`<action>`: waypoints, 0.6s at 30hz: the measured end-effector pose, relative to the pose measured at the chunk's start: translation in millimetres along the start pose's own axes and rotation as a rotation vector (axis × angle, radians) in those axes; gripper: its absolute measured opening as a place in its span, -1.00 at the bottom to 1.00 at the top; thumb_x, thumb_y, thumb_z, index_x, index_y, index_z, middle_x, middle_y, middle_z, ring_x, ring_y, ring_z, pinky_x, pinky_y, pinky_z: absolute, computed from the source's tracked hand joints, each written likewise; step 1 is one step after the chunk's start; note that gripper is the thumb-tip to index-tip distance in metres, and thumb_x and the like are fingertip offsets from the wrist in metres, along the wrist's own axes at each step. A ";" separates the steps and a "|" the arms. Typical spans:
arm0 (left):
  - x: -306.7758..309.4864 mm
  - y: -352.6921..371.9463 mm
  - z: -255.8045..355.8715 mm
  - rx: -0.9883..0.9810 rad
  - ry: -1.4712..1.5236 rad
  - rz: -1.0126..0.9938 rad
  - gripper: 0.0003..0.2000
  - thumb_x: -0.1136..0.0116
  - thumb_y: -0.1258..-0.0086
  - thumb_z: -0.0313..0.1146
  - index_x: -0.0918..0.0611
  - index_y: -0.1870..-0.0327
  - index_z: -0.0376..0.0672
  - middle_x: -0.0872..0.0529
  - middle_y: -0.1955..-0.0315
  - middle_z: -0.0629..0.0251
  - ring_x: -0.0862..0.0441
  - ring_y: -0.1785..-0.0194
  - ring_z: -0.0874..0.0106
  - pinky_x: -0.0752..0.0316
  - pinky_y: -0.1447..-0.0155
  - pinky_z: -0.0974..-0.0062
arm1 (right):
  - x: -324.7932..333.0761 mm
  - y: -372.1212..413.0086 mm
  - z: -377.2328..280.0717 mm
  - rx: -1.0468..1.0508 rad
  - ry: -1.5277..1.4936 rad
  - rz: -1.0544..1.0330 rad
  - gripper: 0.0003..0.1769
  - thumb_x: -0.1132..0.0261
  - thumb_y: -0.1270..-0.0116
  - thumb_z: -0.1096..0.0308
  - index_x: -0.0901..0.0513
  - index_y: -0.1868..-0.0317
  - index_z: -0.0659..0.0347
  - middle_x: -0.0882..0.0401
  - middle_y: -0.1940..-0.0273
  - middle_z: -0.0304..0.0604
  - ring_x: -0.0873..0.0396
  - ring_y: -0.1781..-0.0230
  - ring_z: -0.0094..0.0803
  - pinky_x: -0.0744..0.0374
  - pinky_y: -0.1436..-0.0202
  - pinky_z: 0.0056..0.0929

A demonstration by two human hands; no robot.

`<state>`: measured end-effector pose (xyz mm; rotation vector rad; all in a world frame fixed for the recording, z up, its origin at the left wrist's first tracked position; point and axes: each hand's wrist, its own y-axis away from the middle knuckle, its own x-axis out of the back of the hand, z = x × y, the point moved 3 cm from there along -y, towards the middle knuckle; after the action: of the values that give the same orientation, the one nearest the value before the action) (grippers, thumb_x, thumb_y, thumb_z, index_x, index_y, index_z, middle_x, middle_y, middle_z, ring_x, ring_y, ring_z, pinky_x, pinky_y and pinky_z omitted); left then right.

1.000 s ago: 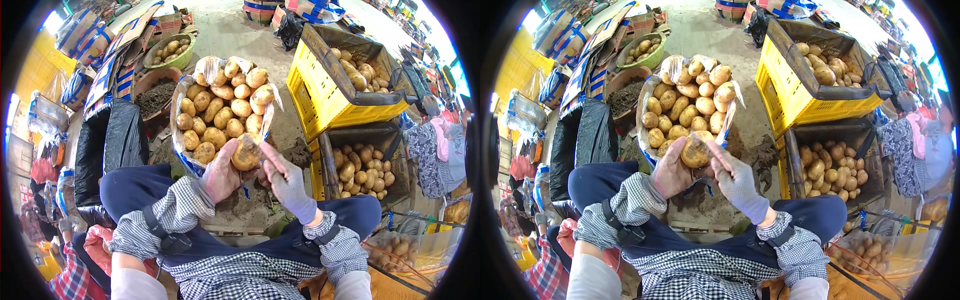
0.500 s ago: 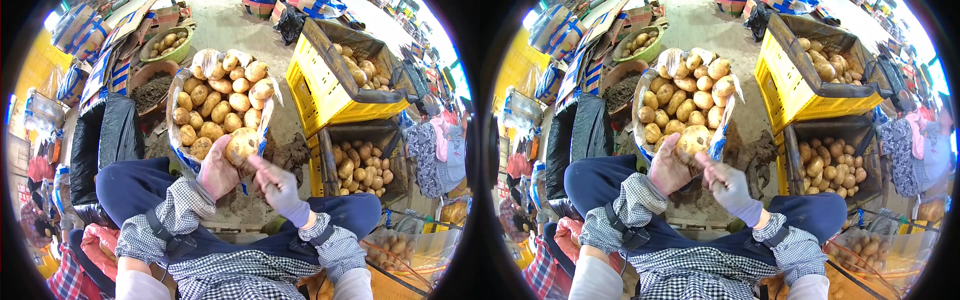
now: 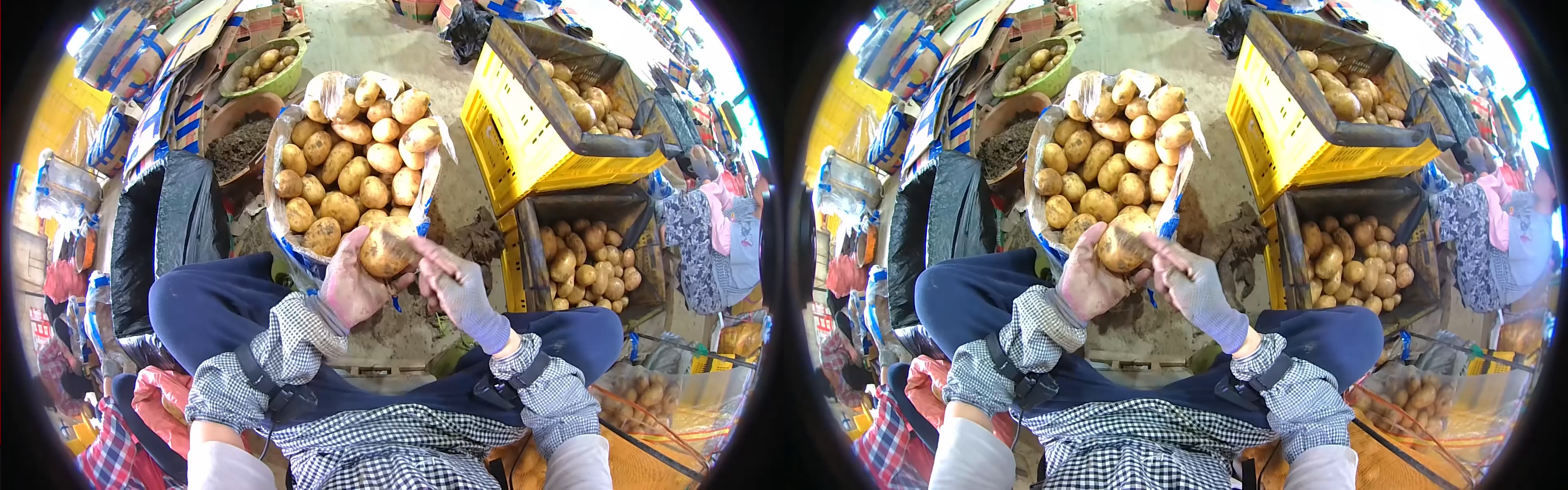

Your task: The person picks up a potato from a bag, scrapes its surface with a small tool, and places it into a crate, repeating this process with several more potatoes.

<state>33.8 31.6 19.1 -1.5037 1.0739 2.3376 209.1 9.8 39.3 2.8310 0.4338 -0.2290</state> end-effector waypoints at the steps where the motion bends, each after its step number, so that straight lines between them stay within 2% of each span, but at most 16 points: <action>1: 0.1 -3.4 -0.1 0.022 0.009 -0.004 -0.48 0.16 -0.57 0.06 -0.44 -0.37 -0.08 -0.56 -0.27 0.17 -0.52 -0.27 0.16 -0.37 -0.37 0.07 | -7.6 -2.2 6.5 0.055 -0.069 -0.070 -0.56 -0.13 -0.56 0.39 -0.47 -0.39 0.22 -0.48 0.41 -0.42 -0.34 0.52 -0.71 -0.38 0.45 -0.71; 4: -5.8 -5.4 0.3 0.040 0.015 -0.010 -0.47 0.18 -0.58 0.06 -0.43 -0.38 -0.09 -0.55 -0.30 0.19 -0.49 -0.32 0.20 -0.33 -0.43 0.14 | -19.3 3.4 12.4 0.148 -0.015 -0.111 -0.58 -0.12 -0.55 0.44 -0.50 -0.37 0.24 -0.47 0.36 -0.44 -0.32 0.45 -0.71 -0.37 0.38 -0.73; 7: -5.6 -7.7 -0.5 0.039 0.033 -0.058 -0.49 0.20 -0.58 0.03 -0.44 -0.38 -0.09 -0.54 -0.31 0.23 -0.46 -0.36 0.25 -0.30 -0.46 0.21 | -10.3 -2.4 9.8 0.276 0.096 0.054 -0.60 -0.13 -0.55 0.44 -0.53 -0.34 0.22 -0.43 0.37 -0.45 -0.32 0.38 -0.69 -0.39 0.31 -0.73; 8: 2.0 -15.9 1.8 -0.132 -0.257 -0.068 -0.49 0.21 -0.59 0.03 -0.44 -0.37 -0.09 -0.54 -0.31 0.23 -0.44 -0.37 0.25 -0.29 -0.46 0.19 | -8.8 -4.2 8.8 0.321 0.118 0.051 -0.61 -0.13 -0.56 0.43 -0.55 -0.34 0.19 -0.47 0.35 -0.45 -0.33 0.39 -0.70 -0.41 0.31 -0.71; 9: 13.4 -18.2 2.7 -0.140 -0.282 -0.053 -0.51 0.21 -0.59 0.01 -0.45 -0.37 -0.08 -0.55 -0.30 0.24 -0.44 -0.37 0.26 -0.30 -0.46 0.18 | -8.3 -4.8 7.6 0.365 0.138 0.049 -0.62 -0.13 -0.56 0.41 -0.56 -0.33 0.17 -0.51 0.32 -0.46 -0.34 0.39 -0.70 -0.43 0.31 -0.69; 10: 13.6 -16.7 4.8 -0.147 -0.306 -0.038 -0.52 0.21 -0.59 0.00 -0.45 -0.36 -0.07 -0.55 -0.29 0.24 -0.43 -0.37 0.26 -0.30 -0.45 0.18 | -9.6 -3.7 7.7 0.337 0.141 0.067 -0.59 -0.12 -0.51 0.54 -0.59 -0.30 0.13 -0.63 0.25 -0.37 -0.43 0.37 -0.68 -0.50 0.27 -0.64; 11: 13.8 -15.1 7.0 -0.155 -0.330 -0.022 -0.53 0.21 -0.60 -0.01 -0.46 -0.35 -0.07 -0.56 -0.29 0.25 -0.42 -0.38 0.27 -0.30 -0.44 0.18 | -8.4 -2.9 9.0 0.338 0.141 0.066 -0.59 -0.12 -0.51 0.54 -0.59 -0.30 0.13 -0.63 0.25 -0.37 -0.43 0.37 -0.68 -0.50 0.27 -0.64; 13: 4.0 -4.7 6.3 -0.165 -0.411 -0.192 -0.55 0.18 -0.60 -0.02 -0.46 -0.35 -0.04 -0.58 -0.25 0.27 -0.48 -0.33 0.26 -0.33 -0.42 0.19 | -11.6 1.5 8.7 0.549 0.701 -0.046 -0.51 -0.08 -0.40 0.68 -0.62 -0.26 0.15 -0.69 0.20 -0.25 -0.51 0.35 -0.63 -0.56 0.24 -0.58; 14: -1.9 -2.6 8.8 -0.163 -0.412 -0.192 -0.55 0.18 -0.60 -0.02 -0.46 -0.35 -0.04 -0.58 -0.25 0.27 -0.48 -0.33 0.26 -0.33 -0.42 0.19 | -15.3 3.5 9.5 0.555 0.651 -0.018 -0.45 -0.05 -0.28 0.77 -0.65 -0.21 0.21 -0.68 0.26 -0.20 -0.57 0.33 -0.58 -0.61 0.21 -0.52; 15: -7.5 -1.5 9.5 -0.035 -0.201 -0.187 -0.56 0.15 -0.59 -0.04 -0.46 -0.34 -0.03 -0.59 -0.23 0.28 -0.50 -0.30 0.26 -0.35 -0.40 0.18 | -14.7 1.2 13.7 0.555 0.651 -0.015 -0.45 -0.05 -0.28 0.77 -0.65 -0.21 0.21 -0.68 0.26 -0.20 -0.57 0.33 -0.58 -0.61 0.21 -0.52; 16: -13.5 0.8 8.5 0.091 0.011 -0.179 -0.58 0.11 -0.59 -0.05 -0.47 -0.34 -0.01 -0.60 -0.22 0.28 -0.53 -0.27 0.27 -0.38 -0.38 0.17 | -13.0 -1.7 13.0 0.613 0.454 0.035 -0.48 -0.13 -0.31 0.68 -0.61 -0.27 0.17 -0.66 0.28 -0.21 -0.57 0.35 -0.55 -0.59 0.25 -0.53; 18: -15.9 4.9 5.5 0.016 -0.033 -0.158 -0.57 0.10 -0.59 -0.05 -0.47 -0.34 -0.02 -0.61 -0.20 0.26 -0.55 -0.25 0.27 -0.41 -0.36 0.15 | -1.4 -2.5 11.5 0.500 0.110 0.101 -0.52 -0.20 -0.42 0.53 -0.54 -0.35 0.13 -0.61 0.34 -0.29 -0.53 0.42 -0.58 -0.53 0.32 -0.60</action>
<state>35.1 35.3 36.2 -1.4809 0.9266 2.2338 205.7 8.4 28.1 3.3579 0.2830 -0.1826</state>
